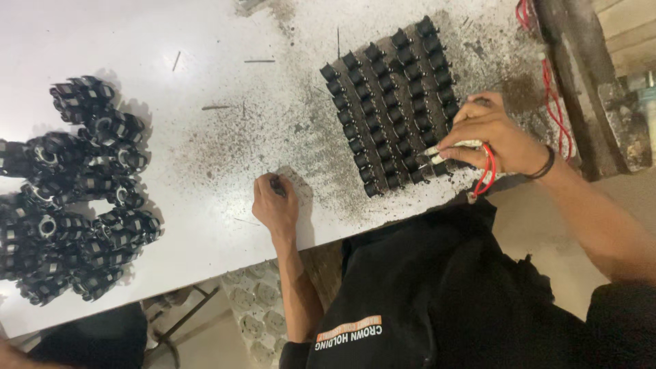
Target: The person solders wire leads onto rows of small black cylindrical components arranged on a workbench, using a soldering iron and solder wire. They then test the soldered components with a red probe tester, place finished components into a plastic tray, and handle loose parts and wire on the bench.
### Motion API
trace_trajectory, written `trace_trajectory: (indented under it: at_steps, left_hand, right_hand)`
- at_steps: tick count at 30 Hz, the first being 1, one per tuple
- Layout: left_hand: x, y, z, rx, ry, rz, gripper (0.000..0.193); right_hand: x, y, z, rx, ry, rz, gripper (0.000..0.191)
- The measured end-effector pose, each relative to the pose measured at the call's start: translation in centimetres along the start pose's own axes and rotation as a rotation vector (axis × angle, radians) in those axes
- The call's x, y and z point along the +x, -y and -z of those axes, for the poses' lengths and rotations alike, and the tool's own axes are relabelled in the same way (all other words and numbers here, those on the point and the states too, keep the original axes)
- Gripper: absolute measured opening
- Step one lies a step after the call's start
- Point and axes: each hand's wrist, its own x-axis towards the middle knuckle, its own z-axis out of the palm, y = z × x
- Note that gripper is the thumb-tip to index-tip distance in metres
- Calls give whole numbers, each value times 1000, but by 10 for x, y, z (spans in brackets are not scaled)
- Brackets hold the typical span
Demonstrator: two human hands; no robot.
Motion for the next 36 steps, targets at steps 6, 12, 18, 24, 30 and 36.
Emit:
trace_trajectory:
  at_steps: [6,12,18,24,30,36]
  left_hand:
    - [-17,5,1,-63,45,79,11]
    - [-6,4,6,-54,44,92,11]
    - [3,2,8,-82,56,101,12]
    - [6,4,13,-100,69,65,13]
    - [19,2,8,-71,20,34,13]
    - [6,11,6,-111,48,31,14]
  right_hand:
    - [-12,-8,11,-28,-39,26,14]
    - [6,-27,-18,-2,-36,-23,15]
    - [15,-35,-1,-66,-33,20,15]
    - [34,-50,-7,-16,-46,-25,14]
    - [52,-48,-4,-70,-48,29,15]
    - [49,-50,14,-73,-43,58,16]
